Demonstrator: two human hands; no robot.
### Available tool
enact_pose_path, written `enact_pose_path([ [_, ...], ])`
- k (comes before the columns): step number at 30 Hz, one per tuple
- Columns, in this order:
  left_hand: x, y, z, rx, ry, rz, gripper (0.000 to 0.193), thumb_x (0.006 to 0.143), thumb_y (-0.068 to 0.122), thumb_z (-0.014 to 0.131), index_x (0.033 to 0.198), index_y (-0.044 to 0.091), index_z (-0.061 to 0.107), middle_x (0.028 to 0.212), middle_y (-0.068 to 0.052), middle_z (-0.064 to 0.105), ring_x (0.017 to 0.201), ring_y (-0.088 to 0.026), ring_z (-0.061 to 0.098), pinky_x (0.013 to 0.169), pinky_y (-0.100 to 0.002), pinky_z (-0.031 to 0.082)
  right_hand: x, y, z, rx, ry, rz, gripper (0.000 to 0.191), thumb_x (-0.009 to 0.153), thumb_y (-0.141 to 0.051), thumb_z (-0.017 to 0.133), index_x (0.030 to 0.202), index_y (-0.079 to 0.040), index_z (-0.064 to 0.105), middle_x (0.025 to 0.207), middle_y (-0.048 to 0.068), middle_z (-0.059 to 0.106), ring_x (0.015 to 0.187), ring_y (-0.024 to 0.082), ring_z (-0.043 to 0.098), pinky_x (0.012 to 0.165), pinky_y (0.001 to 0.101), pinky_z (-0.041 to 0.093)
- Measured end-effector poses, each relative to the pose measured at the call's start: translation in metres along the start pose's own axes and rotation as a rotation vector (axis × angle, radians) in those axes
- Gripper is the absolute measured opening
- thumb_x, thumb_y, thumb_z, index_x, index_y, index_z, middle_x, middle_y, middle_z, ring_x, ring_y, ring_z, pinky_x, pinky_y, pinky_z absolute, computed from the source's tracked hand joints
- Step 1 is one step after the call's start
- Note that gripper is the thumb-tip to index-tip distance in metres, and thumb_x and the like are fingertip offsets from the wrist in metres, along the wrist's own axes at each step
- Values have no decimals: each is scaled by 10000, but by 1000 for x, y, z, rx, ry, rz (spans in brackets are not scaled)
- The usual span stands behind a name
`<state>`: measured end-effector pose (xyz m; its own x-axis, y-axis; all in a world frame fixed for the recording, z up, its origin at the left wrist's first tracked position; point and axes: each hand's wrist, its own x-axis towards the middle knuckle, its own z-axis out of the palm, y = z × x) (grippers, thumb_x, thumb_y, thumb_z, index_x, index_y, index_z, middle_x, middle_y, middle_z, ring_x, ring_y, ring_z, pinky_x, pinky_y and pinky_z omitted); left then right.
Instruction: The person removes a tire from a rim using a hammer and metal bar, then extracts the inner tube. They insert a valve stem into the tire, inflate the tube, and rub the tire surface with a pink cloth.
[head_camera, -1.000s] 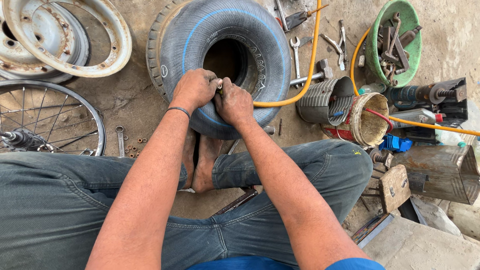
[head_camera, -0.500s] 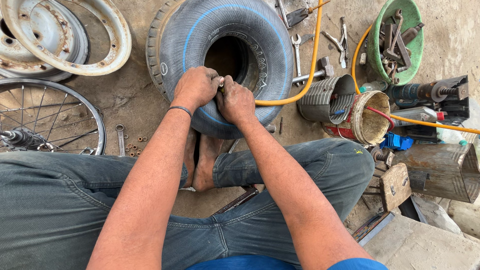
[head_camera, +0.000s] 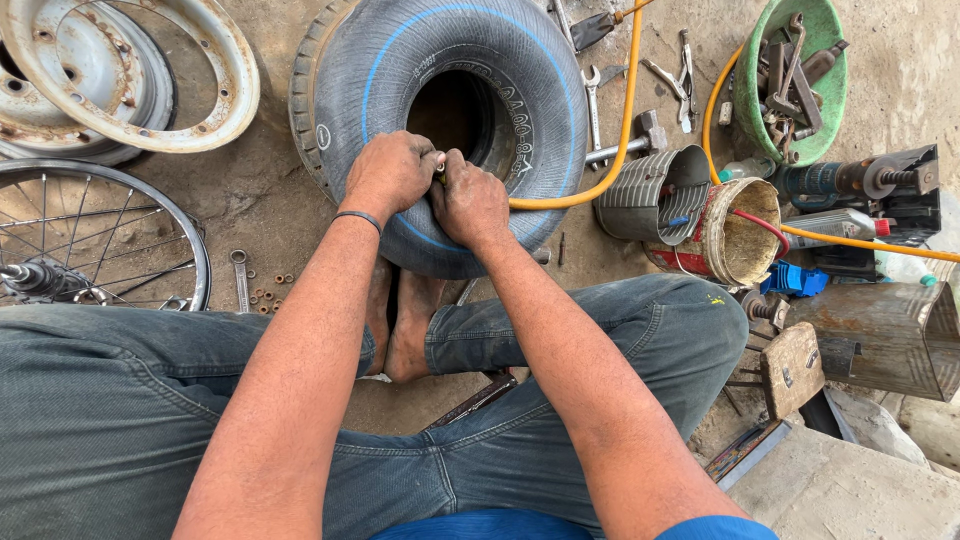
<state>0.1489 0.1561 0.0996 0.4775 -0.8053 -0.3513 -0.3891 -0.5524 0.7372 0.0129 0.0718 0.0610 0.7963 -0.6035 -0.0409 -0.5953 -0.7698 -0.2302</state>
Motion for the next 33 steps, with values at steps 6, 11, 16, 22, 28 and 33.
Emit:
enact_pose_path([
  [6,-1,2,0,1,0,1,271,980,369,626,1008,173,812,928,-95,769,893,-287,723,823,-463,569,0,0,0,-8,-45,25,300,967,-325,662,1049,-56,558,706,115,658,626,273,695,588,448,551],
  [11,-2,3,-1,0,-12,-17,282,986,378,617,1015,175,812,930,-79,769,900,-268,723,820,-456,570,0,1,1,-22,0,-17,289,951,-306,670,1045,-55,560,710,111,657,624,275,692,577,448,549],
  [16,-2,4,-1,11,-12,-12,270,978,375,628,1022,179,809,928,-85,771,902,-268,723,832,-453,566,0,2,1,-20,-5,-15,290,953,-311,669,1031,-57,553,709,113,658,628,278,693,584,449,554],
  [22,-1,3,-2,22,0,4,265,980,366,635,1009,171,812,932,-92,769,906,-282,720,835,-458,565,1,0,-2,-16,-42,2,271,963,-307,657,1012,-64,549,706,113,658,626,280,693,584,448,554],
  [28,-1,5,-3,15,-8,-16,261,976,365,630,1014,180,811,942,-93,768,911,-282,719,832,-461,564,3,-1,-4,-7,-36,-1,261,960,-301,658,991,-65,550,700,112,659,628,280,696,584,445,558],
  [33,-2,6,-4,20,-8,-12,264,980,364,627,1013,177,811,937,-88,767,901,-276,718,822,-459,567,2,-2,-4,-15,-21,-12,260,964,-300,659,989,-63,554,690,110,655,607,276,688,567,440,555],
])
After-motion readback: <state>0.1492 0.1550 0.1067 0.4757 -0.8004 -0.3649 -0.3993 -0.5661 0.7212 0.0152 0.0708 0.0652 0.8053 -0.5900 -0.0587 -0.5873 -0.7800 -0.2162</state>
